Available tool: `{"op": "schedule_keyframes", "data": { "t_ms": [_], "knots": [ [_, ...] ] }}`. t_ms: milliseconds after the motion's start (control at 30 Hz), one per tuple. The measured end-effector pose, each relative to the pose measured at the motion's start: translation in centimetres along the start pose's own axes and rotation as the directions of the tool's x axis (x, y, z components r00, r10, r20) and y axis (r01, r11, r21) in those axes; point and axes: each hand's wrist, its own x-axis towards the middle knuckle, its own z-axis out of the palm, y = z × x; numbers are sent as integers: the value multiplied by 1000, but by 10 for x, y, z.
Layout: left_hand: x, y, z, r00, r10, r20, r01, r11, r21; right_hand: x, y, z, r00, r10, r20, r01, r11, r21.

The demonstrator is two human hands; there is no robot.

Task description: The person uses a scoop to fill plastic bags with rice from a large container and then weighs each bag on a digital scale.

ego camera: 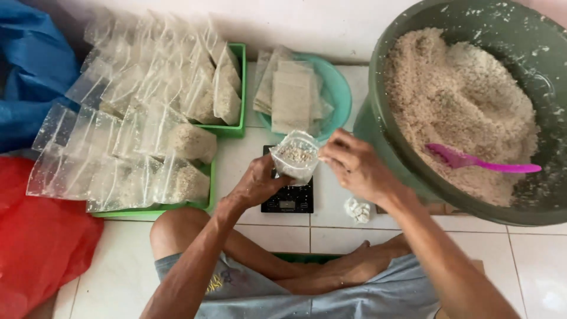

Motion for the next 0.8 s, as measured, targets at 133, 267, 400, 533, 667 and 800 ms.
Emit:
{"op": "schedule_keyframes", "data": {
  "t_ms": [133, 267, 400, 533, 667, 800],
  "knots": [
    [-3, -31, 8, 998, -32, -46, 31, 999, -6, -8, 0, 25, 998, 62, -17, -62, 997, 39],
    [0, -49, 13, 996, -49, -75, 49, 999, -5, -21, 19, 50, 988, 154, -10, -152, 985, 76],
    [1, -63, 19, 990, -116, -81, 119, 993, 26, -26, 20, 61, 969, 240, 60, -243, 968, 57],
    [-7, -68, 19, 989, -130, -75, 135, 989, 67, -27, 9, 51, 951, 294, 91, -290, 955, -60],
    [-7, -68, 19, 991, -111, -74, 114, 992, 46, -25, 3, 44, 952, 292, 95, -285, 955, -83],
    [-7, -68, 19, 984, -155, -87, 160, 986, 53, -27, -4, 40, 944, 329, 0, -328, 943, 44]
  ]
}}
